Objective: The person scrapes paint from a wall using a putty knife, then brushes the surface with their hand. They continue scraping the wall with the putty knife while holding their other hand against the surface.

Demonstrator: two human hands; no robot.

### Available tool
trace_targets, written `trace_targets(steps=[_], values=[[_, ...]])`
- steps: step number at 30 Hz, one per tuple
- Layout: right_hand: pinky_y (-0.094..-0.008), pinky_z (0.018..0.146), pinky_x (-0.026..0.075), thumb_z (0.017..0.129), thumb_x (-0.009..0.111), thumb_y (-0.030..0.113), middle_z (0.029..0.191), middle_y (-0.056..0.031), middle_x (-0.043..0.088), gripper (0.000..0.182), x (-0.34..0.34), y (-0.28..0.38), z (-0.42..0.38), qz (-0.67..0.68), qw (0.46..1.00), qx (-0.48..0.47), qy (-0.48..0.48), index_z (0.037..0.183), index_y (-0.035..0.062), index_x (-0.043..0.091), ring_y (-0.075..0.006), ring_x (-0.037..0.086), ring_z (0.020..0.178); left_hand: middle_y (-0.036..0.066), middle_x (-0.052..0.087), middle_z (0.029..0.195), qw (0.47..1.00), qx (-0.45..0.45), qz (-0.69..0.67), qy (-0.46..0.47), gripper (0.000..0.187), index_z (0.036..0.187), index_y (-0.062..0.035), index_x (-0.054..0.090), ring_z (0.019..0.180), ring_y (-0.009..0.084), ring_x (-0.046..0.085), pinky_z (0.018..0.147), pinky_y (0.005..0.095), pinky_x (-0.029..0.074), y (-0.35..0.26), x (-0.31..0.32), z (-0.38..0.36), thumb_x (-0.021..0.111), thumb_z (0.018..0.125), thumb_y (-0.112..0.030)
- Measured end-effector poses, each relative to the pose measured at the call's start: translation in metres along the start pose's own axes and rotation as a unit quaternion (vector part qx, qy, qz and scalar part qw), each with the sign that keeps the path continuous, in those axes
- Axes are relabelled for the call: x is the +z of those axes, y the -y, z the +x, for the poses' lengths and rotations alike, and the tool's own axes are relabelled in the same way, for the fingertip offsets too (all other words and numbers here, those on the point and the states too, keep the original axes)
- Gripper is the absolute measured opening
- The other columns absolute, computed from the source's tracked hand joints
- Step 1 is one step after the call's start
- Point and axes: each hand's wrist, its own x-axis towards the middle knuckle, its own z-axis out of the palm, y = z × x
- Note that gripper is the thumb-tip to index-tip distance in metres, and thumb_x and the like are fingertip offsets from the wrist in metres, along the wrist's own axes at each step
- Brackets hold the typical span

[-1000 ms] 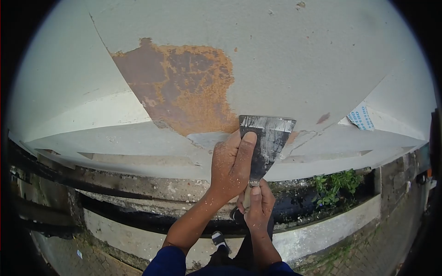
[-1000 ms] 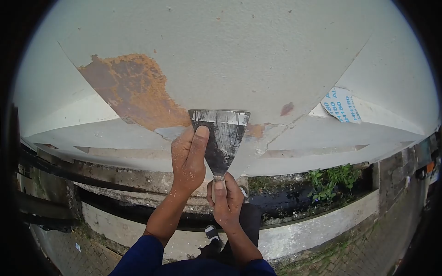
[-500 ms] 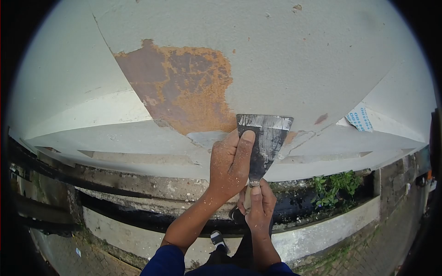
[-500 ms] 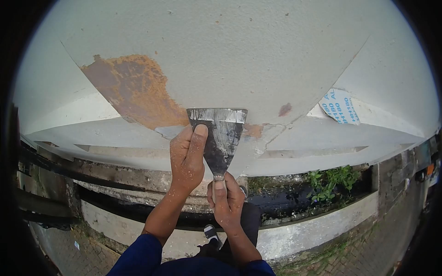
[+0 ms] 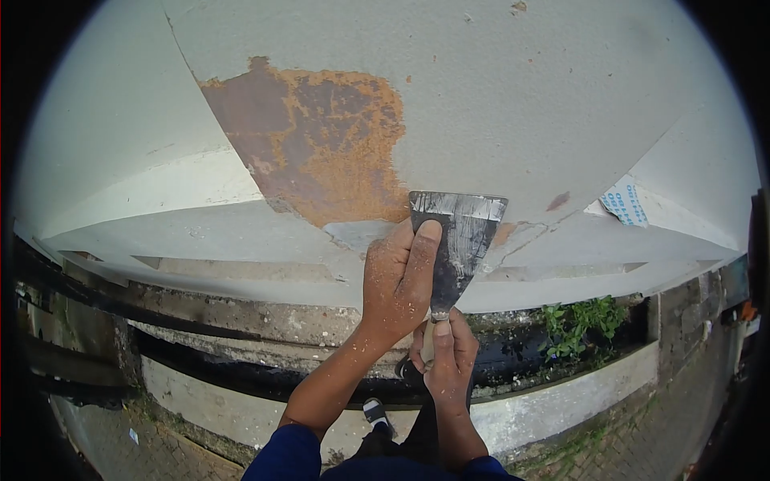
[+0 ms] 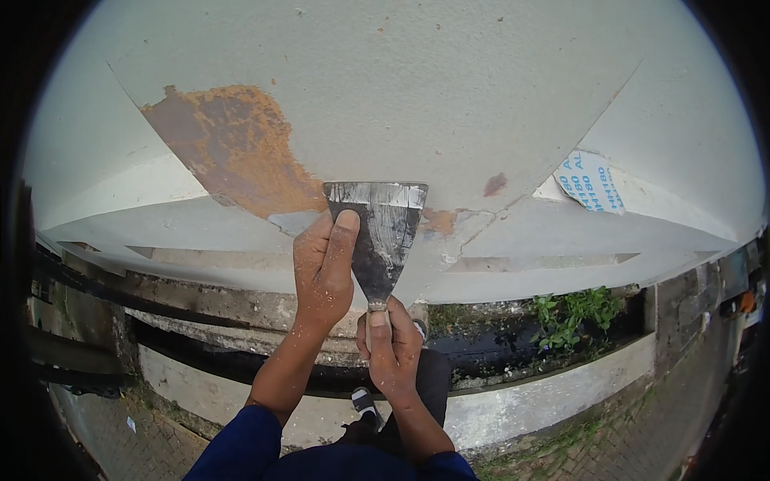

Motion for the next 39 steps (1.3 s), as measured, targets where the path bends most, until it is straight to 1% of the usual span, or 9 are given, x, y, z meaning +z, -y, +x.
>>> trace_targets(steps=[10, 13, 17, 20, 26, 28, 34, 37, 39], values=[[-0.017, 0.041, 0.032, 0.091, 0.038, 0.02, 0.061, -0.0012, 0.045, 0.031, 0.006, 0.0, 0.0, 0.006, 1.0, 0.022, -0.007, 0.11, -0.0036, 0.043, -0.004, 0.037, 0.048, 0.005, 0.043, 0.051, 1.0, -0.011, -0.006, -0.011, 0.03, 0.07, -0.0001, 0.051, 0.047, 0.0105, 0.036, 0.045, 0.0288, 0.029, 0.003, -0.002, -0.001, 0.04, 0.088, -0.021], [-0.0171, 0.04, 0.031, 0.091, 0.037, 0.02, 0.06, -0.001, 0.044, 0.031, 0.006, -0.001, -0.002, -0.002, 1.0, 0.017, 0.001, 0.111, -0.0033, 0.043, -0.0039, 0.037, 0.047, 0.005, 0.043, 0.05, 0.998, 0.016, 0.067, -0.013, 0.03, 0.069, 0.0001, 0.051, 0.047, 0.0107, 0.035, 0.045, 0.0291, 0.029, 0.007, -0.005, -0.008, 0.041, 0.088, -0.021], [-0.0171, 0.04, 0.031, 0.091, 0.038, 0.02, 0.059, -0.0006, 0.044, 0.031, 0.01, 0.008, 0.002, -0.016, 1.0, 0.005, -0.004, 0.11, -0.0031, 0.043, -0.0038, 0.037, 0.047, 0.005, 0.042, 0.049, 1.0, 0.006, -0.013, -0.012, 0.03, 0.069, 0.0004, 0.05, 0.048, 0.01, 0.035, 0.045, 0.0292, 0.029, 0.006, -0.001, -0.001, 0.041, 0.088, -0.02], [-0.0175, 0.036, 0.03, 0.09, 0.037, 0.025, 0.059, -0.0039, 0.046, 0.031, 0.011, -0.002, -0.007, -0.013, 1.0, 0.008, -0.025, 0.1, -0.0022, 0.047, -0.0056, 0.039, 0.042, 0.004, 0.041, 0.049, 1.0, -0.003, 0.015, -0.01, 0.03, 0.068, 0.0005, 0.049, 0.048, 0.0092, 0.034, 0.044, 0.0291, 0.028, 0.002, -0.003, -0.004, 0.041, 0.088, -0.02], [-0.0167, 0.041, 0.032, 0.091, 0.038, 0.02, 0.061, -0.0002, 0.044, 0.031, 0.015, 0.01, 0.0, -0.004, 1.0, 0.0, -0.01, 0.11, -0.0033, 0.044, -0.0035, 0.037, 0.047, 0.004, 0.04, 0.048, 1.0, -0.004, 0.01, -0.005, 0.03, 0.066, -0.0001, 0.047, 0.048, 0.0087, 0.033, 0.043, 0.0284, 0.027, -0.002, -0.005, 0.0, 0.042, 0.088, -0.02], [-0.0167, 0.041, 0.032, 0.091, 0.038, 0.021, 0.062, -0.0002, 0.044, 0.032, 0.011, 0.005, -0.004, -0.003, 1.0, 0.018, -0.01, 0.111, -0.0033, 0.043, -0.0035, 0.037, 0.047, 0.003, 0.039, 0.048, 0.998, 0.024, 0.055, 0.001, 0.03, 0.066, -0.0004, 0.047, 0.047, 0.0091, 0.033, 0.043, 0.0284, 0.027, 0.008, -0.008, -0.005, 0.042, 0.088, -0.02], [-0.0166, 0.041, 0.031, 0.09, 0.039, 0.021, 0.06, -0.0004, 0.044, 0.032, 0.012, 0.003, -0.008, -0.011, 0.999, 0.019, -0.03, 0.112, -0.0032, 0.044, -0.0033, 0.037, 0.046, 0.004, 0.038, 0.047, 1.0, -0.003, 0.009, -0.004, 0.03, 0.064, -0.0012, 0.046, 0.046, 0.0095, 0.033, 0.043, 0.029, 0.027, 0.006, -0.005, -0.004, 0.042, 0.088, -0.02], [-0.0166, 0.041, 0.031, 0.09, 0.04, 0.021, 0.06, -0.0005, 0.044, 0.032, 0.013, 0.008, -0.003, -0.015, 0.999, 0.019, -0.033, 0.111, -0.0029, 0.044, -0.0032, 0.037, 0.046, 0.004, 0.039, 0.047, 0.997, 0.03, 0.07, 0.005, 0.031, 0.063, -0.0014, 0.045, 0.046, 0.01, 0.033, 0.043, 0.0295, 0.027, 0.011, -0.008, -0.005, 0.042, 0.088, -0.02], [-0.0168, 0.041, 0.03, 0.09, 0.04, 0.021, 0.059, -0.0006, 0.045, 0.032, 0.012, 0.011, -0.003, -0.02, 0.999, 0.024, -0.033, 0.111, -0.0027, 0.045, -0.0031, 0.037, 0.046, 0.004, 0.038, 0.047, 1.0, 0.01, 0.007, -0.006, 0.031, 0.063, -0.0016, 0.044, 0.046, 0.0104, 0.033, 0.043, 0.0297, 0.027, 0.005, -0.004, -0.001, 0.042, 0.088, -0.02]])
